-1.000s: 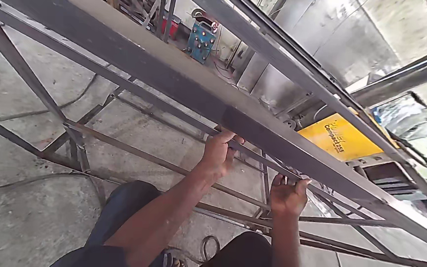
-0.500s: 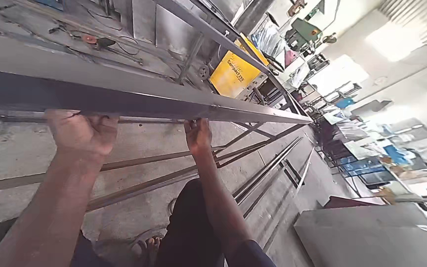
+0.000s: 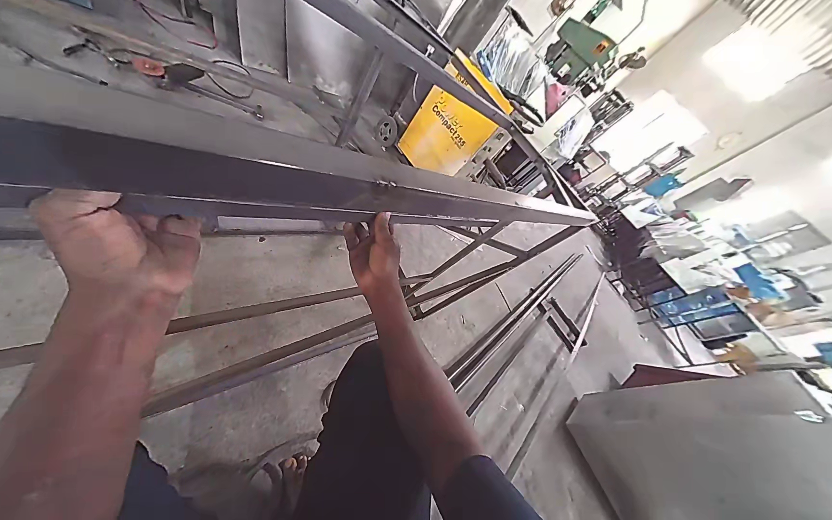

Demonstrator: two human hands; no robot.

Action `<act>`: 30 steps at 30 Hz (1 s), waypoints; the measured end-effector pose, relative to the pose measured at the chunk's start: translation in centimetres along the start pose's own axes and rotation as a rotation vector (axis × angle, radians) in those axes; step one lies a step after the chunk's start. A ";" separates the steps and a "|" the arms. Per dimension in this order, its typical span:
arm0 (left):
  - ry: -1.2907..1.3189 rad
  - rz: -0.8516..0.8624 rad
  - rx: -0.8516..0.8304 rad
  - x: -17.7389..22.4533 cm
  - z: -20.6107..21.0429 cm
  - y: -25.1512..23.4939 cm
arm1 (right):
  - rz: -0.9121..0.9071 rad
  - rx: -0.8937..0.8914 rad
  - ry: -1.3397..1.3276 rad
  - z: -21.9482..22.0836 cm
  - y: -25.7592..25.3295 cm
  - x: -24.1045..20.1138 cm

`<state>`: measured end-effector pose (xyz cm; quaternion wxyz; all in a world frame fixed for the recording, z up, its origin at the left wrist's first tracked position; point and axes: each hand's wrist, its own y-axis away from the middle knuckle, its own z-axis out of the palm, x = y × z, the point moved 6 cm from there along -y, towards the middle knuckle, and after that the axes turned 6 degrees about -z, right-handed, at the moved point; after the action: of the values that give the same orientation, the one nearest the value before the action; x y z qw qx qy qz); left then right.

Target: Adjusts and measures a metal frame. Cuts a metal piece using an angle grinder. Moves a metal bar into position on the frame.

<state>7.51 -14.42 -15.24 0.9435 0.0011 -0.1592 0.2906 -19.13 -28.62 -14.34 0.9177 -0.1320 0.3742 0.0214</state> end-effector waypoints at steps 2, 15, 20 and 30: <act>-0.008 0.004 -0.020 0.0 0.1 -0.3 | -0.011 -0.005 -0.001 0.0 -0.1 -0.1; -0.127 -0.014 -0.100 0.2 1.5 0.7 | -0.030 0.073 0.134 0.0 0.0 -0.7; -0.160 -0.047 0.039 1.0 3.5 3.2 | -0.024 0.058 0.292 0.4 0.8 -0.6; -0.165 -0.282 0.148 -2.9 1.9 2.9 | -0.145 0.075 0.262 3.0 -2.0 -2.8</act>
<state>3.10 -13.76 -14.59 0.9560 0.1166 -0.2123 0.1653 -18.84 -29.58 -9.86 0.8645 -0.1257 0.4806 -0.0763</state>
